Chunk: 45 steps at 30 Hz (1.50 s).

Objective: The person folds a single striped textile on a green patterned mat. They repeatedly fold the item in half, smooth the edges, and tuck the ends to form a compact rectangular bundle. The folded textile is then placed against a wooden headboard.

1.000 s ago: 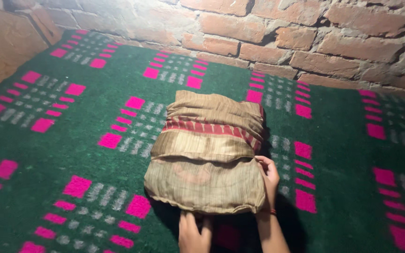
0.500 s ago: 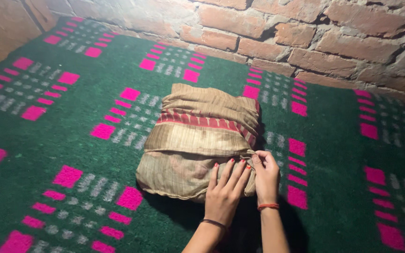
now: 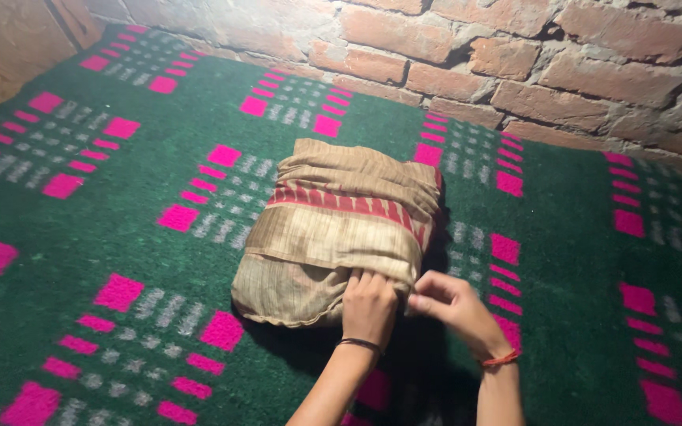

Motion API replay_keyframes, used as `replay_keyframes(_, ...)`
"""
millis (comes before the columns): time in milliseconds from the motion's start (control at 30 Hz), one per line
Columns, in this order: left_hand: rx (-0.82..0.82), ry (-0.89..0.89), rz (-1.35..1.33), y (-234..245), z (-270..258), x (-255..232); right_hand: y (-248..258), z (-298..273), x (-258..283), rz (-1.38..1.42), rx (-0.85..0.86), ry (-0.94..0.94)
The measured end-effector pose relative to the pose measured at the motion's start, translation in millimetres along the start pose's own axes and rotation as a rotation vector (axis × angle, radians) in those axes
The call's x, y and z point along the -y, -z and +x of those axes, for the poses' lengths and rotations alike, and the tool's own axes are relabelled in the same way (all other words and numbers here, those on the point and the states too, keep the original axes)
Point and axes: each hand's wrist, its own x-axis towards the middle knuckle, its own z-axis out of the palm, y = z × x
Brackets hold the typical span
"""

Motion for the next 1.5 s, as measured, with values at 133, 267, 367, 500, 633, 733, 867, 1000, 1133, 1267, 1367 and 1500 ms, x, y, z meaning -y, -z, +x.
replay_keyframes(133, -0.047, -0.024, -0.065, -11.8, -8.7, 3.2, -2.2, -3.9, 11.4, -0.066, 0.150, -0.093)
replay_keyframes(267, 0.175, 0.012, -0.349, -1.9, -21.6, 5.9, -12.0, -6.2, 31.6, -0.029, 0.217, -0.128)
replay_keyframes(367, 0.433, 0.279, -0.765, 3.9, -29.1, 7.9, -35.8, -3.3, 44.0, 0.238, 0.183, -0.022)
replay_keyframes(500, -0.104, 0.364, -1.361, 12.2, -37.6, 38.7, -101.9, 17.7, 38.5, 0.329, 0.005, 0.140)
replay_keyframes(633, -0.453, 0.824, -1.424, 30.8, -62.5, 98.1, -143.6, 34.2, 23.4, -0.339, -0.395, 0.293)
replay_keyframes(733, -0.457, 0.898, -0.527, 50.2, -83.7, 142.8, -153.9, 37.9, 18.8, -0.489, -0.476, 0.329)
replay_keyframes(867, -0.351, 0.834, -0.271, 61.0, -70.3, 181.3, -159.8, 38.0, 18.5, -0.618, -0.488, 0.361)
replay_keyframes(1000, -0.243, 0.600, -0.262, 67.1, -44.7, 196.7, -164.2, 41.0, 13.8, -0.756, -0.497, 0.388)
replay_keyframes(1133, -0.161, 0.529, -0.266, 68.3, -32.6, 193.6, -158.7, 41.9, 7.5, -0.719, -0.468, 0.307)
replay_keyframes(1267, -0.158, 0.603, -0.192, 60.7, -24.5, 192.3, -150.8, 43.3, 8.1, -0.537, -0.408, 0.214)
replay_keyframes(1367, -0.145, 0.741, -0.129, 47.4, -12.3, 205.2, -152.9, 42.3, 7.7, -0.487, -0.287, 0.204)
replay_keyframes(1500, 0.112, 0.843, -0.037, 31.1, -9.3, 244.2, -159.4, 42.8, 0.5, -0.352, -0.050, -0.152)
